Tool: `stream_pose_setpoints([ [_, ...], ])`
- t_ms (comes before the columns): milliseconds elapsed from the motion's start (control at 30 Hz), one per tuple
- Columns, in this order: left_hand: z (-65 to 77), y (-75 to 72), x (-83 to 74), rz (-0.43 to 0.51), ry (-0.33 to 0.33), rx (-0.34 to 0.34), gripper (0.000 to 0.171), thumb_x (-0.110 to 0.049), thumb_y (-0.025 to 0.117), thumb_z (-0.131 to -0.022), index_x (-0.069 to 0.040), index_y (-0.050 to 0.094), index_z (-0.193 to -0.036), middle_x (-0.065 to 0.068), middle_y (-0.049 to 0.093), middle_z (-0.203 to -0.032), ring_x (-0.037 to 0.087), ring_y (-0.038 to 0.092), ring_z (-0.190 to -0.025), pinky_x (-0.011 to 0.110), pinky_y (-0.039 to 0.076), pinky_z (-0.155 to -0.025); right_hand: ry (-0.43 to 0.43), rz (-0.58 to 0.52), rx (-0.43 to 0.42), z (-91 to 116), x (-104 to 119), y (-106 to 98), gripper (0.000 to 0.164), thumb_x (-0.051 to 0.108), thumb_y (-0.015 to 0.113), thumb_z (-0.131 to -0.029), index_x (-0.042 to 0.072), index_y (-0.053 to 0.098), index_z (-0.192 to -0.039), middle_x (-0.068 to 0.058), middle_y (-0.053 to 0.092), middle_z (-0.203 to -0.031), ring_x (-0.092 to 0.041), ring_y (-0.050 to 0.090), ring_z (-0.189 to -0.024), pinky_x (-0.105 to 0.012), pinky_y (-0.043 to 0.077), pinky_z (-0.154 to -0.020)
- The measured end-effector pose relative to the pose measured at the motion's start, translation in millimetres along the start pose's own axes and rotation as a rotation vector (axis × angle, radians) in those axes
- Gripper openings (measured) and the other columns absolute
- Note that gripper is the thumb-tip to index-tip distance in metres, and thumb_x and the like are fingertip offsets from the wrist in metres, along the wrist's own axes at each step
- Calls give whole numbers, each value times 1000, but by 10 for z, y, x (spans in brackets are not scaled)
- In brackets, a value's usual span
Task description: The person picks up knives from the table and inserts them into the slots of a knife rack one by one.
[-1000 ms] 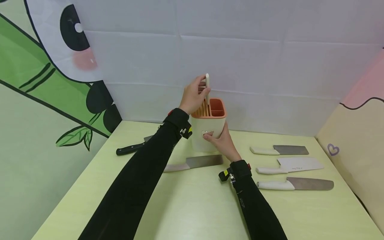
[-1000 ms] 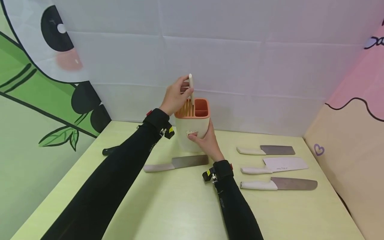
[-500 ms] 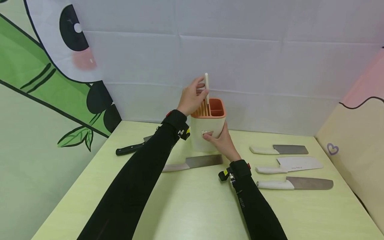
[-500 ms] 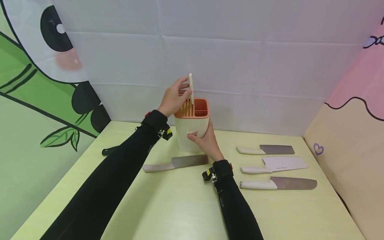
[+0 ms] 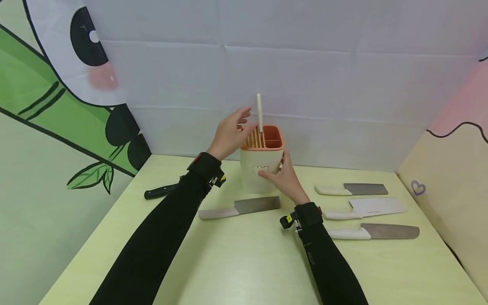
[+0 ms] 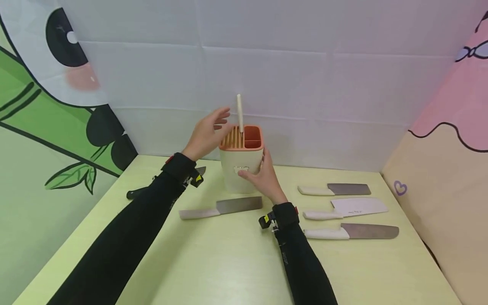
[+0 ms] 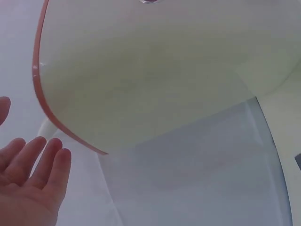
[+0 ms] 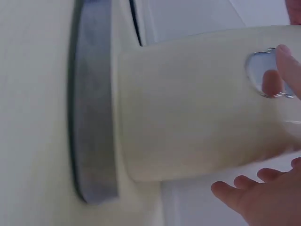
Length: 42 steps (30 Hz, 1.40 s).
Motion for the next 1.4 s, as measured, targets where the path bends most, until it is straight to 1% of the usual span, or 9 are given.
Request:
stream_pose_setpoints([
  [100,145,-44,-13,-38,15,-3,56,-34,57,-100,-13,41,-149,6,48,-147,24,51,-128,34,42,-106,9,78,-12,64,149,-148,110,21,78,-85,11,-5,-157,-15,10,-162,-40,17,-146,-62,27,-112],
  [167,258,-67,-34,-84,35,-7,55,-36,56,-100,-15,41,-149,4,48,-147,22,50,-129,33,40,-107,6,130,-12,116,209,-271,112,21,78,-85,9,-7,-157,-18,8,-162,-41,16,-147,-61,26,-113],
  [367,605,-117,-128,-269,131,-21,59,-43,56,-99,-19,40,-150,2,47,-147,21,41,-137,39,33,-113,-34,317,5,412,183,-689,110,34,78,-84,28,-4,-157,-5,12,-164,-28,15,-149,-55,26,-115],
  [467,822,-144,-187,-335,193,-30,61,-42,58,-97,-16,41,-149,5,46,-148,26,40,-137,43,31,-114,-28,438,9,689,226,-853,105,41,76,-85,33,-1,-157,2,13,-163,-26,15,-149,-57,26,-114],
  [567,1080,-164,-200,-386,232,-24,63,-41,61,-96,-13,42,-149,7,45,-149,29,39,-138,47,28,-115,-19,534,15,974,273,-962,101,45,73,-86,35,2,-157,2,12,-163,-27,14,-149,-62,24,-112],
  [767,1595,-242,-50,-516,226,4,68,-46,60,-93,-15,40,-150,10,41,-152,33,34,-141,55,23,-115,-56,695,14,1470,295,-1059,99,44,73,-86,29,8,-158,-5,13,-163,-30,13,-149,-65,26,-108],
  [900,1878,-288,91,-590,237,35,70,-48,60,-92,-16,40,-151,12,39,-153,37,33,-141,62,21,-114,-71,800,6,1786,258,-1102,97,44,75,-85,26,13,-158,-6,14,-163,-33,13,-148,-66,27,-107],
  [1167,2180,-218,325,-694,218,139,79,-54,61,-90,-18,33,-154,12,30,-158,38,26,-144,64,13,-115,-178,991,9,2099,101,-1243,94,36,79,-82,12,25,-156,-10,15,-163,-39,11,-148,-61,17,-114],
  [1400,2326,-155,456,-721,198,175,80,-59,59,-89,-18,34,-154,11,29,-159,38,25,-145,64,14,-115,-147,1009,9,2197,-44,-1284,90,36,78,-84,12,28,-155,-10,14,-163,-39,11,-148,-60,17,-115],
])
Point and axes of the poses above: each hand's wrist, its own z-axis away from the middle knuckle, its own y-axis out of the palm, x = y × z, the point moved 2 cm from there along -z, towards the middle knuckle
